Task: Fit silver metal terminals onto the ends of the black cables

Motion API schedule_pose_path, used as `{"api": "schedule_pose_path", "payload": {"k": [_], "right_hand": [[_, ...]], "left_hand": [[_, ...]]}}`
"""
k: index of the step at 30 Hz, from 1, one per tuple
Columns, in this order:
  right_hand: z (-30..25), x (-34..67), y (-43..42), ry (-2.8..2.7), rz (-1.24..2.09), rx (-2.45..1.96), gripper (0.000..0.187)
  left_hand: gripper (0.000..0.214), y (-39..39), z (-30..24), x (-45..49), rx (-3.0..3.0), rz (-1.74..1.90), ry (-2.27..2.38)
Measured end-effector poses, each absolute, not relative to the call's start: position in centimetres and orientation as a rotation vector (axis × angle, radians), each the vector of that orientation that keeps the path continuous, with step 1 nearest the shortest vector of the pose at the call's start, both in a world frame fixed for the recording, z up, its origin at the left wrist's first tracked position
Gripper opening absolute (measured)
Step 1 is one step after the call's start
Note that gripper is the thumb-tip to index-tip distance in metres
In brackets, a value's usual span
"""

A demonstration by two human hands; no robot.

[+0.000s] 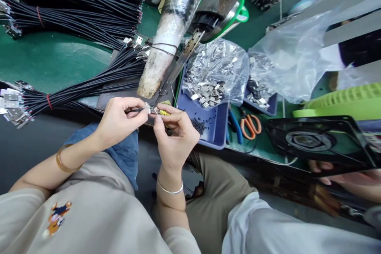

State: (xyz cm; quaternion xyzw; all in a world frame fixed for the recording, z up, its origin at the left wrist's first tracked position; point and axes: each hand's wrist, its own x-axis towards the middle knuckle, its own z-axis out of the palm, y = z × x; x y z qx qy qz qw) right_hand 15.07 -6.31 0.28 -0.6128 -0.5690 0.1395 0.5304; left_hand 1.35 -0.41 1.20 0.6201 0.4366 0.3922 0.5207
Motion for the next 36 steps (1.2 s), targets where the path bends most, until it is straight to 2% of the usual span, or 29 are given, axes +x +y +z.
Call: {"api": "schedule_pose_path", "payload": {"k": [17,28,32,36], "right_hand": [[1.05,15.01,-6.00,-1.511,0.085,-1.423,0.010],[1.11,15.45,-6.67,-1.627,0.019,-1.441,0.013],[0.69,15.11,-6.78,-1.541,0.042,-1.439,0.011],[0.31,14.96,-6.86,-1.385,0.230,-1.460,0.010]], "left_hand": [[0.024,-0.35,1.65,1.64,1.480,0.975,1.070],[0.024,-0.32,1.88,1.79,1.415,0.868,1.051],[0.020,-0.58,1.62,1.61,1.411,0.875,1.048],[0.017,-0.89,1.51,1.27,1.382,0.923,1.010]]}}
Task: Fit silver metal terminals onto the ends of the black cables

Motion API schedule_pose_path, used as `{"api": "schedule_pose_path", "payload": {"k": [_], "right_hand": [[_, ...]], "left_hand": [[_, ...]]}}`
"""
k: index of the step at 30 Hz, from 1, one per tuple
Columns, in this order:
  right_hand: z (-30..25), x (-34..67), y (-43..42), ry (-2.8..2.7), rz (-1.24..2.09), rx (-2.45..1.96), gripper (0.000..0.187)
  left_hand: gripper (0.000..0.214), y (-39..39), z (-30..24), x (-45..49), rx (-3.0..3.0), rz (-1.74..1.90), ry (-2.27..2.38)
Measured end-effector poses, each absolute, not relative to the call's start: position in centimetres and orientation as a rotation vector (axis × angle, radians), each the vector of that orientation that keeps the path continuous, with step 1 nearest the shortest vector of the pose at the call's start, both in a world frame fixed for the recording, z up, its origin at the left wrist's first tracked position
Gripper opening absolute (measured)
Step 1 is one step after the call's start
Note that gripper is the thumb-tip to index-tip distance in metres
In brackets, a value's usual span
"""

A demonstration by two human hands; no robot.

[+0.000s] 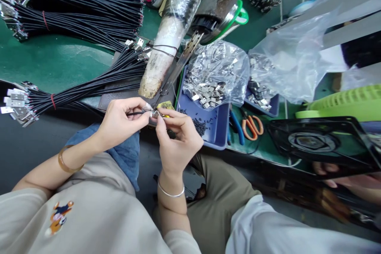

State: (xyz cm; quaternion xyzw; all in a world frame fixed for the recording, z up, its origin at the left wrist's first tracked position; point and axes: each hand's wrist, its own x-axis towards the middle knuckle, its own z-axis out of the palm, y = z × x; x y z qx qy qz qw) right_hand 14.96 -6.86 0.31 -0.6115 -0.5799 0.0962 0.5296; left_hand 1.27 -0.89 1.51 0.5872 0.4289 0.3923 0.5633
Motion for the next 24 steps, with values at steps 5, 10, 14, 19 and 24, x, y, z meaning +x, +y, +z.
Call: {"api": "schedule_pose_path", "payload": {"k": [5,10,14,19,24], "right_hand": [[0.6,15.2,-6.6,-1.445,0.246,-1.437,0.011],[0.6,15.3,-6.2,-1.578,-0.011,-1.416,0.012],[0.6,15.3,-5.8,-1.601,-0.067,-1.397,0.013],[0.8,15.4,-5.6,-1.631,-0.104,-1.382,0.016],[0.5,15.7,-5.8,-1.712,-0.159,-1.361,0.016]], "left_hand": [[0.016,-0.9,1.5,1.1,1.451,0.940,0.998],[0.014,-0.8,1.1,1.4,1.454,0.941,1.049],[0.014,-0.7,1.0,1.6,1.463,0.976,1.070],[0.015,-0.7,1.2,1.7,1.449,0.994,1.080],[0.015,-0.8,1.1,1.6,1.433,0.945,1.073]]}}
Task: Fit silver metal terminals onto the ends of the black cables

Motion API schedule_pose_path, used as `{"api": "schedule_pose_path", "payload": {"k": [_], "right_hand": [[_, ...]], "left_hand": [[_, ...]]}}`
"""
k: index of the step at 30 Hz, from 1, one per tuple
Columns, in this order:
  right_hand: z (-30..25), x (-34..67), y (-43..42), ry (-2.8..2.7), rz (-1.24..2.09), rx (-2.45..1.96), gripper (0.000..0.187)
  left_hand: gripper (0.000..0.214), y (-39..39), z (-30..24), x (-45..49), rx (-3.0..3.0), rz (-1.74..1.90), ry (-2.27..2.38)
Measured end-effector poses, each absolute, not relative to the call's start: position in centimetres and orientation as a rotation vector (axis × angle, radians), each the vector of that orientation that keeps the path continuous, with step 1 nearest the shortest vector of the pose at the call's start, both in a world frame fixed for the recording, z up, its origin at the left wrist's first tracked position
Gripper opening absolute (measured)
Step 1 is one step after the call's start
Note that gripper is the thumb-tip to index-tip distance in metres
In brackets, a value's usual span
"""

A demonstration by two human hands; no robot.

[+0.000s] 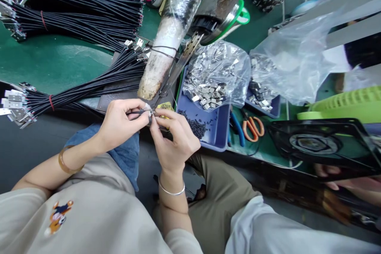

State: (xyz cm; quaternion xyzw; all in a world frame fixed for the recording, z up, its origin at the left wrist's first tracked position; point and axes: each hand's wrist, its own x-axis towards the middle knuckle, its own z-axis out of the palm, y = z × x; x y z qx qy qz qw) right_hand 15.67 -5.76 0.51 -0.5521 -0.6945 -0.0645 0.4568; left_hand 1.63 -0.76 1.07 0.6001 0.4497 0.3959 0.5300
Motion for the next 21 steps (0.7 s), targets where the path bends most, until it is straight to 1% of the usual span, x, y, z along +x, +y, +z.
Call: {"api": "schedule_pose_path", "payload": {"k": [7,12,16,19,21], "right_hand": [[0.3,15.7,-6.0,-1.716,-0.207,-1.338,0.017],[0.0,15.5,-6.5,-1.599,-0.183,-1.346,0.017],[-1.0,15.6,-6.9,-1.592,-0.280,-1.256,0.019],[-1.8,15.9,-7.4,-1.653,-0.341,-1.183,0.021],[-1.9,16.1,-8.0,-1.607,-0.256,-1.215,0.017]], "left_hand": [[0.014,-1.0,1.1,1.4,1.482,0.910,1.046],[0.012,-0.3,1.8,0.1,1.593,0.788,0.982],[0.019,0.7,2.3,-1.3,1.720,0.652,0.866],[0.015,0.9,2.6,-1.8,1.843,0.688,0.823],[0.014,0.5,2.7,-1.9,1.938,0.738,0.814]]}}
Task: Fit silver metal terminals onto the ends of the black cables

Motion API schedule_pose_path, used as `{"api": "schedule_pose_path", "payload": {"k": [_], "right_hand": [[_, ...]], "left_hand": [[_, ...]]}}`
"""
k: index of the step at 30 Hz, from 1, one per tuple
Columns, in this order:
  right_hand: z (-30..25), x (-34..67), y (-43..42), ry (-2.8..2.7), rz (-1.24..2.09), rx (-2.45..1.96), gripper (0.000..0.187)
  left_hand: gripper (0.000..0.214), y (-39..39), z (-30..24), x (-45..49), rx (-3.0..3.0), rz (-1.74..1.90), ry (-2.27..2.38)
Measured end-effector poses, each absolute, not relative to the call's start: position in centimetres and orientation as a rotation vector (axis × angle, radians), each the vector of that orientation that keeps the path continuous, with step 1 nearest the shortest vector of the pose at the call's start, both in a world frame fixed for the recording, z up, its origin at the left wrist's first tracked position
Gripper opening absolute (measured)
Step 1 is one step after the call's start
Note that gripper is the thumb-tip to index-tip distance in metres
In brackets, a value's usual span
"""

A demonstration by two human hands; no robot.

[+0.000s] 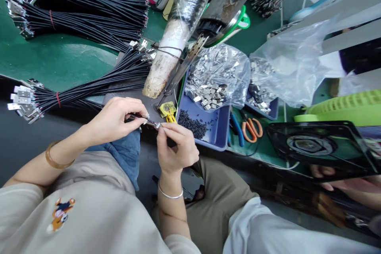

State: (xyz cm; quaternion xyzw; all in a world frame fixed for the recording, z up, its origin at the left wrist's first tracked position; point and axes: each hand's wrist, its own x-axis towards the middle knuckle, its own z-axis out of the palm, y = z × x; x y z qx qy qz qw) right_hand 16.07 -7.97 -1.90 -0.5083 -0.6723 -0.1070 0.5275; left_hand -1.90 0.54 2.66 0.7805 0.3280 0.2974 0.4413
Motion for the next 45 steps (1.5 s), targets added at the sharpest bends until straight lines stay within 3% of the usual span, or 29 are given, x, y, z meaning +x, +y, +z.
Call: {"api": "schedule_pose_path", "payload": {"k": [4,10,16,25,31,35,38,45], "right_hand": [[-0.9,16.1,-9.0,-1.447,-0.028,-1.421,0.011],[0.1,14.8,-8.3,-1.789,0.091,-1.416,0.012],[0.1,14.6,-8.1,-1.285,0.351,-1.397,0.015],[1.2,13.7,-8.2,-1.608,0.171,-1.620,0.017],[1.4,14.2,-9.1,-1.605,0.366,-1.551,0.024],[2.2,18.5,-9.3,-1.350,0.117,-1.724,0.027],[2.0,23.3,-7.7,-1.358,0.027,-2.051,0.029],[0.6,28.5,-4.2,-1.348,0.446,-2.208,0.036]], "left_hand": [[0.018,-0.4,2.5,-1.9,2.103,0.763,0.832],[0.017,-0.8,2.6,-2.2,2.017,0.746,0.824],[0.014,-1.1,2.3,-2.4,1.520,0.665,0.833],[0.013,-2.3,1.6,-1.7,1.826,0.868,0.899],[0.014,-1.2,1.7,-2.8,1.499,0.559,0.727],[0.022,0.6,2.3,-3.6,1.453,0.306,0.462],[0.015,1.4,3.0,-3.4,1.669,0.244,0.348],[0.020,1.1,3.2,-1.3,1.896,0.541,0.558]]}}
